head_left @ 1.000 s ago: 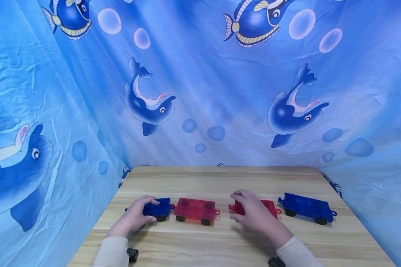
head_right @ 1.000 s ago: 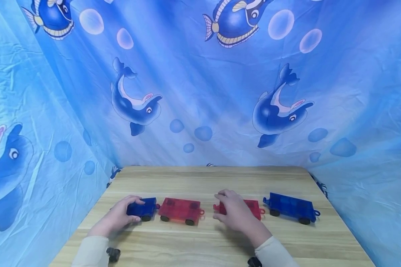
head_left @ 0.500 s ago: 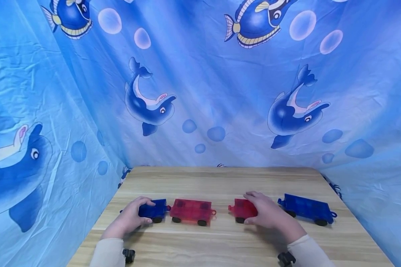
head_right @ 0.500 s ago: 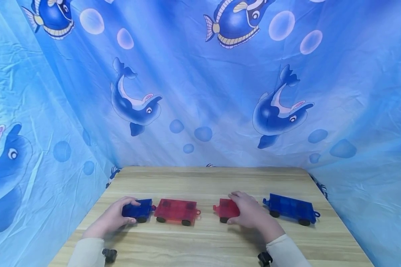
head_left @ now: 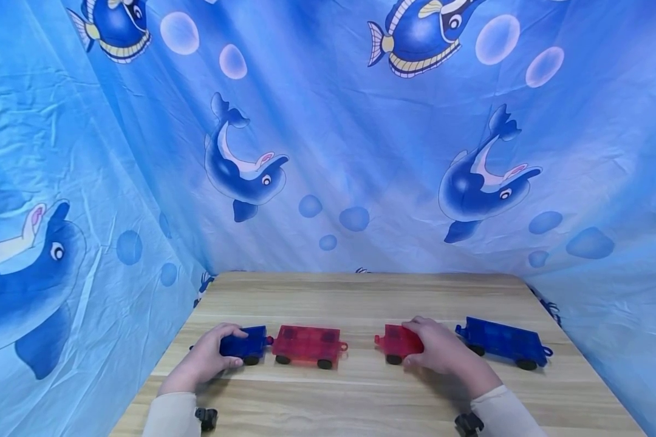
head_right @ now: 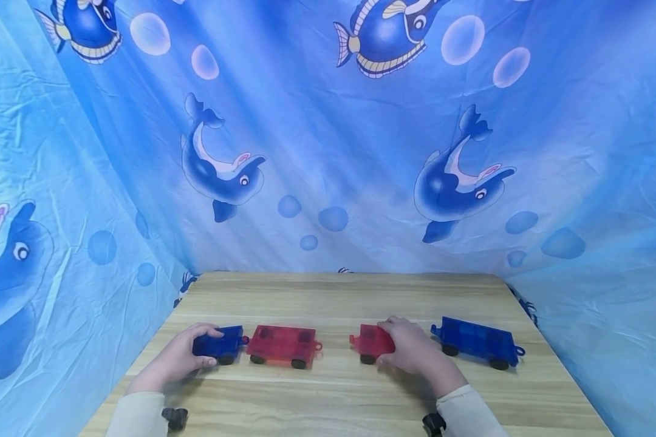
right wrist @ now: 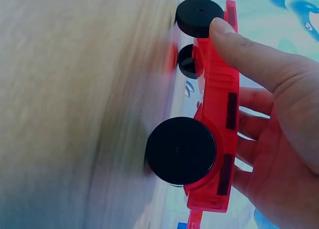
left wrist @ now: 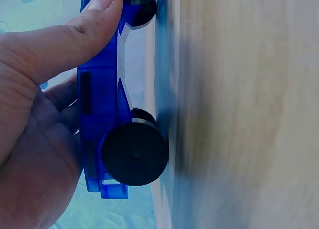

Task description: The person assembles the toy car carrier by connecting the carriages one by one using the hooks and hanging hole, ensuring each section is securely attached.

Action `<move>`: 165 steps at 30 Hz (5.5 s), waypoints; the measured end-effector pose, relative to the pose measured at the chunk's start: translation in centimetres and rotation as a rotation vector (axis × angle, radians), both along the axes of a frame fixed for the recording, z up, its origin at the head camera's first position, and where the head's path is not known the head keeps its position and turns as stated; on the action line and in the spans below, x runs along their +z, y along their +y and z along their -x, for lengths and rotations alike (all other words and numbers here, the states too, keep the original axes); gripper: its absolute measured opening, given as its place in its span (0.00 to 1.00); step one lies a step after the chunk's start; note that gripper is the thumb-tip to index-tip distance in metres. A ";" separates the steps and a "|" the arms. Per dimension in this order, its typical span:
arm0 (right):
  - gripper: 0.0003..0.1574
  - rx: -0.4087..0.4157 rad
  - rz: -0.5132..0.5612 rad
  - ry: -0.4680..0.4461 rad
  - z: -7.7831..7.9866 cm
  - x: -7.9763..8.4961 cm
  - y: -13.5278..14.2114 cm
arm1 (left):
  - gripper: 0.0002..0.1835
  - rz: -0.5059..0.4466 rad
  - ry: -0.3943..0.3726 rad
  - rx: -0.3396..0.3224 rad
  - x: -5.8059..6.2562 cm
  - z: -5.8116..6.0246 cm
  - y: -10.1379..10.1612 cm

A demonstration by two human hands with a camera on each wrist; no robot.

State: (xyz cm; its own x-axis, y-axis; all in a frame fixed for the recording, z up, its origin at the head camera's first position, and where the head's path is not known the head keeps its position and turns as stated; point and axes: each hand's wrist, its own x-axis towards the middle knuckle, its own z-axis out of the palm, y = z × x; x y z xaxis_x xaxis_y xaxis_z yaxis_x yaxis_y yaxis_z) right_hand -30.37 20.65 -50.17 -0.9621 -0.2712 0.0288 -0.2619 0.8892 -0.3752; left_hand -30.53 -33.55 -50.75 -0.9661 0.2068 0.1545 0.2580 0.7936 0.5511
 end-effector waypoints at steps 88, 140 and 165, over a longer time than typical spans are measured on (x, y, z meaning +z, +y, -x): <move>0.54 0.054 0.010 -0.001 1.0 0.8 -3.5 | 0.43 0.122 -0.139 -0.325 2.2 2.8 18.7; 0.55 0.175 0.001 0.068 0.4 0.0 -5.8 | 0.44 -0.004 -0.163 -0.327 2.0 3.1 18.6; 0.54 0.155 0.038 0.052 0.4 0.1 -5.9 | 0.44 0.027 -0.165 -0.310 2.1 3.1 18.8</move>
State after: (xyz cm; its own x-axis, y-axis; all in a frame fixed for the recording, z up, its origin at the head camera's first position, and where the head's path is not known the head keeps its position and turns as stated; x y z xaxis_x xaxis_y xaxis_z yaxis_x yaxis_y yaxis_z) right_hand -30.77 14.73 -50.04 -0.9058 -0.4139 0.0907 -0.4148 0.8220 -0.3902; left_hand -33.61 -14.71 -48.61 -0.8680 0.4965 -0.0084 0.3983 0.7062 0.5853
